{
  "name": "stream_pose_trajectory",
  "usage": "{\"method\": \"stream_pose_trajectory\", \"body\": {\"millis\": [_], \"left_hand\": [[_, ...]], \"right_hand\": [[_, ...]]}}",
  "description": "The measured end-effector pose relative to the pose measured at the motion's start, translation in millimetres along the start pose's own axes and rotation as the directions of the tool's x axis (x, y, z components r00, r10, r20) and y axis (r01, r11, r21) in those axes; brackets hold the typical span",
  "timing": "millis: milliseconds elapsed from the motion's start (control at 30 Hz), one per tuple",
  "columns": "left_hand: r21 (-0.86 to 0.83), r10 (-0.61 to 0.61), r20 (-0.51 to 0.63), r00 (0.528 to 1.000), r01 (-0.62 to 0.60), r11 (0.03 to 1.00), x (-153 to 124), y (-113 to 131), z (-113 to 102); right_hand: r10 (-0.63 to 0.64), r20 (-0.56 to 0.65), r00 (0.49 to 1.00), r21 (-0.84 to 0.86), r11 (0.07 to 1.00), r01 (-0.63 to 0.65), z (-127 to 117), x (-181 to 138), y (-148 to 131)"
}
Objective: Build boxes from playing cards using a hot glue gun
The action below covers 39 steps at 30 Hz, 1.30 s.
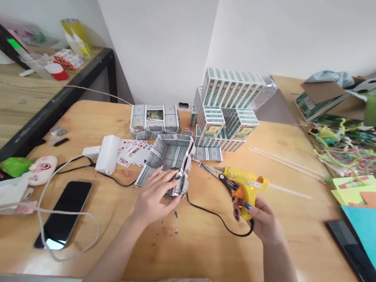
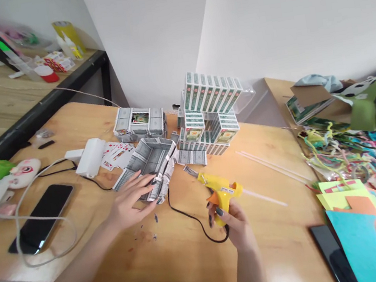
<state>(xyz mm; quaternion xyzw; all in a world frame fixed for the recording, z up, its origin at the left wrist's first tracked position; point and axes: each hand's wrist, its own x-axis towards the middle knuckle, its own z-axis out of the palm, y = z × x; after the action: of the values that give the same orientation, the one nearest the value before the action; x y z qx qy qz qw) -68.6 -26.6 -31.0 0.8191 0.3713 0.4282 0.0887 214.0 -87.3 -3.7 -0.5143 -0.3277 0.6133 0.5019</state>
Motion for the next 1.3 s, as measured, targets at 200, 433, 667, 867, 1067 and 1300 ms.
{"method": "stream_pose_trajectory", "body": {"millis": [200, 433, 667, 867, 1067, 1300], "left_hand": [[0.041, 0.062, 0.128, 0.99, -0.068, 0.997, -2, 2, 4], [0.066, 0.081, 0.185, 0.979, -0.095, 0.993, -3, 6, 8], [0.074, 0.067, 0.172, 0.983, -0.081, 0.994, -7, 5, 11], [0.091, 0.059, 0.164, 0.985, -0.075, 0.993, -6, 7, 11], [0.096, 0.046, 0.154, 0.987, -0.061, 0.993, -5, 9, 11], [0.095, 0.049, 0.162, 0.986, -0.065, 0.993, -6, 7, 12]], "right_hand": [[0.002, -0.185, 0.983, -0.455, 0.886, -0.087, 15, 8, -5], [-0.21, -0.168, 0.963, -0.904, 0.423, -0.065, 26, 23, 2], [-0.23, -0.02, 0.973, -0.994, 0.113, 0.007, 35, 38, -5], [-0.237, 0.122, 0.964, -0.985, -0.146, 0.089, 44, 49, -11], [-0.125, 0.141, 0.982, -0.967, -0.229, 0.11, 53, 52, -22], [-0.009, 0.08, 0.997, -0.948, -0.309, 0.074, 64, 49, -35]]}}
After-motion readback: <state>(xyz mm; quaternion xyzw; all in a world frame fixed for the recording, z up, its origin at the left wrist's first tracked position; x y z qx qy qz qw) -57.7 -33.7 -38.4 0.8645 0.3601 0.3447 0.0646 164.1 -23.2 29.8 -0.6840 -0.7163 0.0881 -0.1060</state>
